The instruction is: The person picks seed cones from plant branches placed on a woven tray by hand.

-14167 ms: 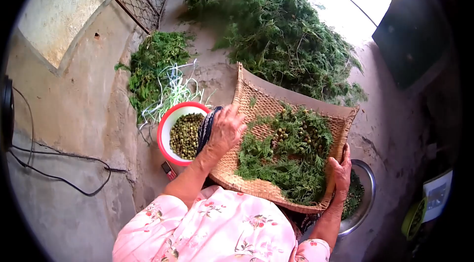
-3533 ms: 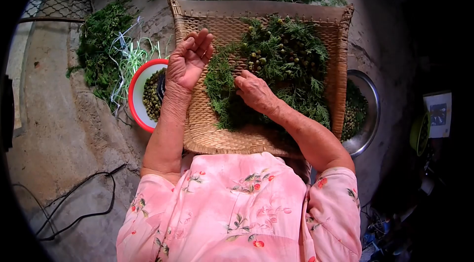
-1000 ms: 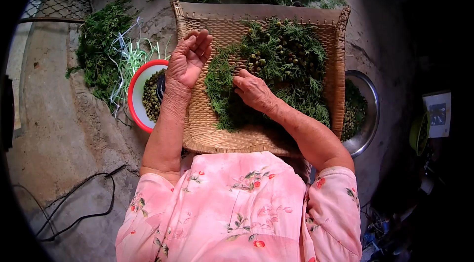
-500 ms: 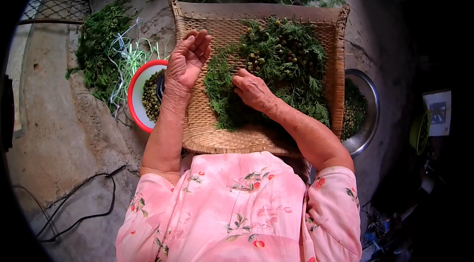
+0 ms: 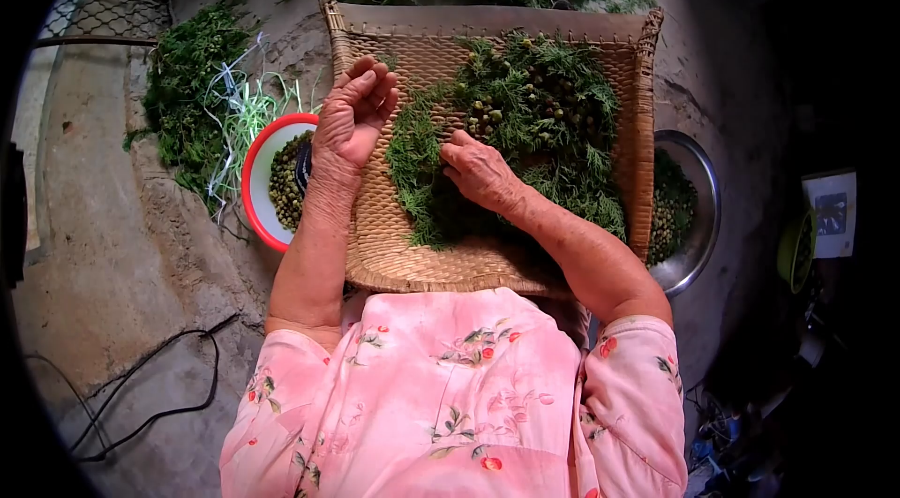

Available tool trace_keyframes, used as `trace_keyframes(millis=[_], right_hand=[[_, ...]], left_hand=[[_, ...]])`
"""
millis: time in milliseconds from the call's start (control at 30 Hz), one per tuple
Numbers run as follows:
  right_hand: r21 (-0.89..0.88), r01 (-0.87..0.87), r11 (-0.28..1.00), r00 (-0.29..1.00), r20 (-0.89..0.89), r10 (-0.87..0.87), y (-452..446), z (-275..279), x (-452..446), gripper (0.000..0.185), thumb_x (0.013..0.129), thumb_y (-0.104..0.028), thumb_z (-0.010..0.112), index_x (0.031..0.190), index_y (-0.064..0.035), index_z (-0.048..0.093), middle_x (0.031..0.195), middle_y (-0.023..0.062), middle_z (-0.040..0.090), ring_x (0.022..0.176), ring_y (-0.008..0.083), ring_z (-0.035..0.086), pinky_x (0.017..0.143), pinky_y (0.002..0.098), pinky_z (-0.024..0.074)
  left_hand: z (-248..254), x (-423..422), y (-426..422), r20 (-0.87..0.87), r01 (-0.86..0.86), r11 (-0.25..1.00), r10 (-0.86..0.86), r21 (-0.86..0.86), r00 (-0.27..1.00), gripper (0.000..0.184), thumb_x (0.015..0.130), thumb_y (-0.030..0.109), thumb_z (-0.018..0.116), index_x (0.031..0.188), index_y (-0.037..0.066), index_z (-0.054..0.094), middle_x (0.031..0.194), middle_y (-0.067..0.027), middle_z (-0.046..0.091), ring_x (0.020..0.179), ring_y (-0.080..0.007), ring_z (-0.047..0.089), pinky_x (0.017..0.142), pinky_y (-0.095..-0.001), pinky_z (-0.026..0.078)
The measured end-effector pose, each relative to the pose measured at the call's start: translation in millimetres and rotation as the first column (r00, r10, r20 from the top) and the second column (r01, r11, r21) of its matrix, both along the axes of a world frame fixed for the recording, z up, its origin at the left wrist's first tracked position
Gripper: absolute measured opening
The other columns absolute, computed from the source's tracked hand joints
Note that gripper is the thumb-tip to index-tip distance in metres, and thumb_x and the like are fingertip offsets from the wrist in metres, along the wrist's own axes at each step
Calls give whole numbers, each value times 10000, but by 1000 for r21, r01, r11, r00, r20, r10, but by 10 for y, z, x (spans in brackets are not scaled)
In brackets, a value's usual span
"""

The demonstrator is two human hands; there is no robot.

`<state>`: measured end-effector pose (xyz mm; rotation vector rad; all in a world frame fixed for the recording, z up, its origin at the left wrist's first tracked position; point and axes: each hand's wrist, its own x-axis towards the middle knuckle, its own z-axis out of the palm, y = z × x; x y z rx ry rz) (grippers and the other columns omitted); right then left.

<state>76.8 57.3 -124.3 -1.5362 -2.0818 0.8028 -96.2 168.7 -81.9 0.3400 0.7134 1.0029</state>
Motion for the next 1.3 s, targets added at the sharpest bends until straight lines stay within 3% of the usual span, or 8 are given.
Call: trace_keyframes(millis=[67,133,233,300,667,833,1167,1300], right_hand=[[3,-2,1000,1000,3,2,2,10,-1,178,745,-56,636,820,-18,479,870,126,481,836,332,538,697,415,472],[6,-6,1000,1000,7,5,5,15,-3,178,745,-56,636,821,-19,479,871,125,481,837,330,538,698,415,473],[-3,-5,1000,1000,14,5,5,4,1,178,746,-56,636,823,-19,480,874,124,482,840,328,538,700,413,473],[19,-12,1000,1000,-6,12,2,-27,11,204,738,-42,650,881,-20,506,875,124,469,807,337,533,675,404,455],[4,0,1000,1000,-2,0,-2,-43,8,203,738,-44,654,883,-25,513,883,121,477,814,335,541,677,402,460],[11,3,1000,1000,4,-3,-6,-39,1,205,737,-46,655,883,-25,514,881,119,476,812,333,541,677,401,461],[8,-5,1000,1000,7,5,0,-49,8,210,734,-47,657,881,-25,508,879,120,472,815,333,537,681,403,460],[3,-6,1000,1000,8,6,4,-40,7,212,733,-47,659,880,-24,508,881,121,473,817,336,536,685,403,459]], left_hand=[[15,2,3,-10,-5,1000,5,-1,1000,186,855,24,558,1036,65,557,936,-68,642,856,-173,631,739,-287,519],[38,-3,2,32,7,1000,-7,-3,999,215,838,47,580,1051,70,557,976,-81,646,937,-209,614,823,-344,482],[30,-11,3,30,17,1000,-17,10,999,234,841,63,576,1073,72,542,1020,-91,637,988,-216,596,847,-353,463],[40,-4,-3,9,13,1000,-14,13,1000,244,842,53,572,1082,72,537,1026,-90,633,989,-215,595,850,-354,461],[7,-5,1,-12,30,998,-30,55,999,302,840,26,564,1133,74,509,1046,-74,617,998,-209,590,847,-343,466],[49,-16,1,88,15,1000,-17,19,996,315,838,19,513,1149,62,490,1125,-106,597,1046,-232,573,897,-376,442],[51,-8,12,92,-6,1000,3,29,996,380,801,-22,467,1175,47,457,1157,-131,580,1096,-257,549,944,-414,414],[53,-23,31,205,-15,1000,11,17,979,483,779,-52,439,1248,46,375,1209,-159,537,1145,-279,507,974,-442,379]])
